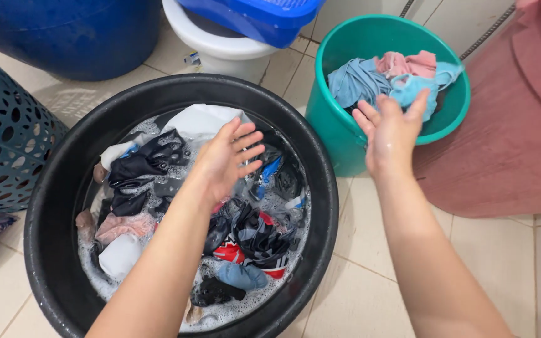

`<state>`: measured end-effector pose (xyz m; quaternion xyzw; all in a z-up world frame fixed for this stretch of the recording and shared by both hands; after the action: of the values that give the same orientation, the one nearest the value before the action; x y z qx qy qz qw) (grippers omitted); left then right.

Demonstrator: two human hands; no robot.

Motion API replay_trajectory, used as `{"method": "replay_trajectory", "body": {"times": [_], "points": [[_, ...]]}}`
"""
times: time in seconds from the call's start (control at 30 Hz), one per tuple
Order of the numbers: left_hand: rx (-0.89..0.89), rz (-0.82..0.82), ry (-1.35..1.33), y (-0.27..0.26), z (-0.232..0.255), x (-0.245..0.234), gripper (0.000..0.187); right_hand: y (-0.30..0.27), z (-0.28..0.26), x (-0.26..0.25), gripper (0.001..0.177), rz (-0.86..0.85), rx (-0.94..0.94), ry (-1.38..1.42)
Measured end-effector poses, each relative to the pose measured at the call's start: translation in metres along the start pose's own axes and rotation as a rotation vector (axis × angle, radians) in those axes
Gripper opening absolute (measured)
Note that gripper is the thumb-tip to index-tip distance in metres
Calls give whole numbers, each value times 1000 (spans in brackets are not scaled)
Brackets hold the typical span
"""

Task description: The person hand washes clothes by scrubbing, washing, and wringing various garments in a soapy basin of water by hand before placing them into a bucket.

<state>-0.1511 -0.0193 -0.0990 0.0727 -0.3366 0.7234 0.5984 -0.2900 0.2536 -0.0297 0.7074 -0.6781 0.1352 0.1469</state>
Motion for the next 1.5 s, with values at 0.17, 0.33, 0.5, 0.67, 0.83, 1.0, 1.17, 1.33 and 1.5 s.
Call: {"method": "replay_trajectory", "body": {"times": [0.17,0.33,0.5,0.67,0.83,1.0,1.17,1.33,1.5], "points": [[-4,157,112,12,-23,-67,50,-16,88,24,37,-304,-125,-309],[-33,293,185,4,-37,-113,41,-51,167,52,50,-501,-88,-815],[-43,331,175,-6,-47,-143,37,-68,241,67,106,-571,56,-1174],[-51,405,158,-10,-56,-191,37,-137,273,88,89,-605,316,-1472],[-103,396,367,-16,-54,-196,43,-161,281,100,69,-721,313,-1500],[-351,-337,1094,-40,-69,-115,83,-128,213,120,36,-323,573,-569],[-495,-398,1579,-61,-105,-93,116,-106,165,154,56,-514,507,-343],[-353,-292,1890,-46,-130,-130,86,-156,162,167,126,-915,224,-1064],[151,431,1371,-58,-20,-173,40,-232,199,131,142,-1210,351,-1787]]}}
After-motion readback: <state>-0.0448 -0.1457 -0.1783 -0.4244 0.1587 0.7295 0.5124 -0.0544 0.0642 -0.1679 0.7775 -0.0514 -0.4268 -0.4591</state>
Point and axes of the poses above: each hand's wrist, its own y-axis towards the middle knuckle, its own x-axis out of the palm, z = x × y, the point moved 10 cm from there along y, towards the middle knuckle, and after that the axes turned 6 degrees about -z, right-handed, at the moved point
